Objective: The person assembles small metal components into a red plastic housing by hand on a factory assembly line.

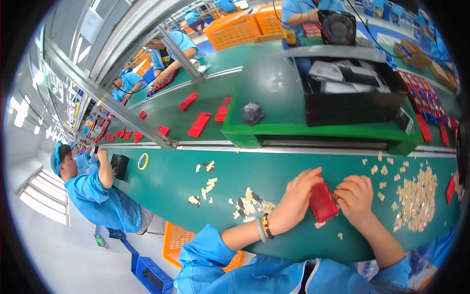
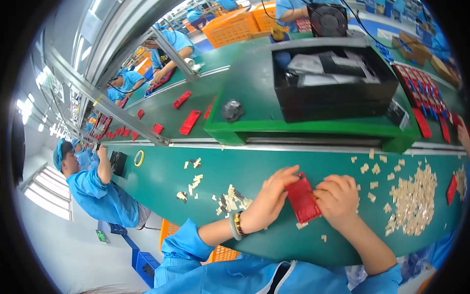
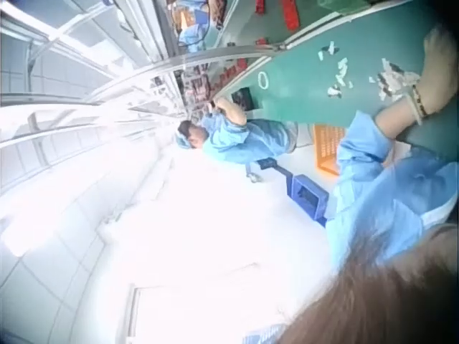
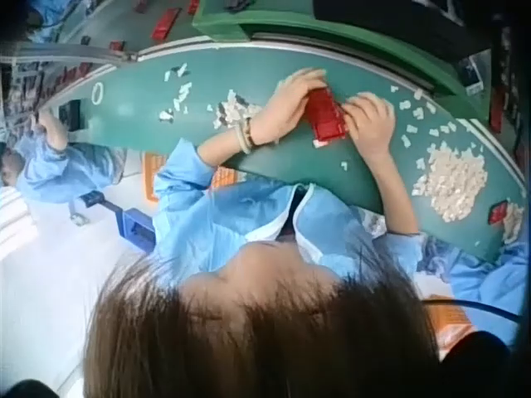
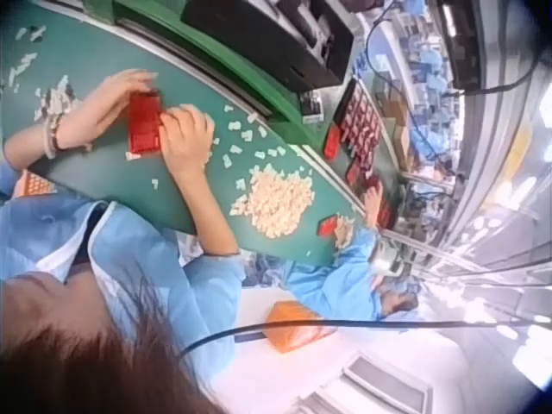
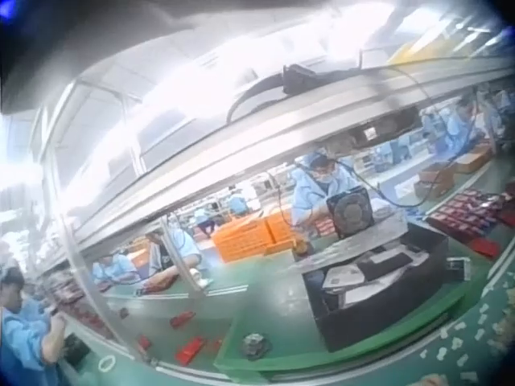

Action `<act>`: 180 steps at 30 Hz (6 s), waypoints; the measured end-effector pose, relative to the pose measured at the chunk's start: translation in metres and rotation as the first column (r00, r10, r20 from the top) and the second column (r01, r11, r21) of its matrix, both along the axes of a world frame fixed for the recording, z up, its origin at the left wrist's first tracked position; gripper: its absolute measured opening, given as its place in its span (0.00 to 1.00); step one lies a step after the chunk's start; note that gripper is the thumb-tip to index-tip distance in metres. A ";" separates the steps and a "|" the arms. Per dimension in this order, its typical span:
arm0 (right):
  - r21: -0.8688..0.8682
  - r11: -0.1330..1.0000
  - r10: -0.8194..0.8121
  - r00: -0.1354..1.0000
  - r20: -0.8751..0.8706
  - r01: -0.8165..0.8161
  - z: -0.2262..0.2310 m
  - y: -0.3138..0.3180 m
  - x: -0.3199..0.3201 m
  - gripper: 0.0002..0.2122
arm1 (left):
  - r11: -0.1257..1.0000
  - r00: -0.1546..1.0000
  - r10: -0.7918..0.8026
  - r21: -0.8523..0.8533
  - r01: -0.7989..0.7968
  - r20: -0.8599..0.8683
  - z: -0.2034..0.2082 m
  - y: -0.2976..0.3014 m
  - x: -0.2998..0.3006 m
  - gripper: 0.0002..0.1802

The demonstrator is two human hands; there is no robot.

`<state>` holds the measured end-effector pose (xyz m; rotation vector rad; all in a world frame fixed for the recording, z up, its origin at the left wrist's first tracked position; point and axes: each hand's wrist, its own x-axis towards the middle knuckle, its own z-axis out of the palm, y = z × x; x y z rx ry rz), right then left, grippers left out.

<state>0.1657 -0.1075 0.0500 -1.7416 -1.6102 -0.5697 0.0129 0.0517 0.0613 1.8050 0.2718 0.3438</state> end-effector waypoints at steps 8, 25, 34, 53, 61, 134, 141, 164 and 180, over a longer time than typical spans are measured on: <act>-0.512 0.773 -0.430 0.903 0.008 0.373 -0.064 0.028 0.153 0.15 | 0.156 0.849 -0.521 0.969 0.194 -0.086 -0.049 0.039 0.003 0.26; -0.722 0.555 -0.473 0.871 0.136 0.414 -0.077 0.054 0.201 0.15 | 0.065 0.800 -0.598 0.993 0.097 -0.039 -0.051 0.072 0.033 0.20; -0.354 0.935 0.024 0.993 0.114 0.019 0.026 0.018 0.057 0.25 | -0.032 0.981 0.116 0.988 -0.152 0.154 -0.044 0.139 0.064 0.20; -0.179 0.913 0.022 0.481 -0.877 -0.367 0.012 -0.029 -0.041 0.19 | 0.822 0.994 -0.079 0.569 0.025 0.069 -0.003 -0.014 -0.012 0.11; -0.222 0.975 -0.042 0.948 -0.317 -0.031 0.005 -0.007 -0.028 0.05 | 0.557 0.998 -0.035 0.830 -0.029 0.058 -0.010 -0.018 -0.005 0.15; -0.894 0.448 0.130 0.989 0.070 0.005 0.009 0.055 -0.032 0.03 | 0.673 0.998 -0.068 0.738 0.048 -0.003 -0.057 -0.051 -0.022 0.22; -0.613 0.777 -0.114 0.989 0.092 0.146 0.002 -0.005 -0.006 0.15 | 0.657 0.999 -0.049 0.752 0.046 -0.019 -0.053 -0.047 -0.023 0.21; -0.433 0.899 0.057 0.997 -0.048 -0.072 -0.025 -0.048 -0.022 0.20 | 0.432 0.996 0.015 0.898 -0.081 0.083 -0.057 -0.057 0.004 0.15; -0.452 0.856 0.242 0.967 -0.082 -0.253 -0.034 -0.068 -0.028 0.16 | 0.450 0.997 0.056 0.890 -0.072 0.052 -0.064 -0.056 0.021 0.09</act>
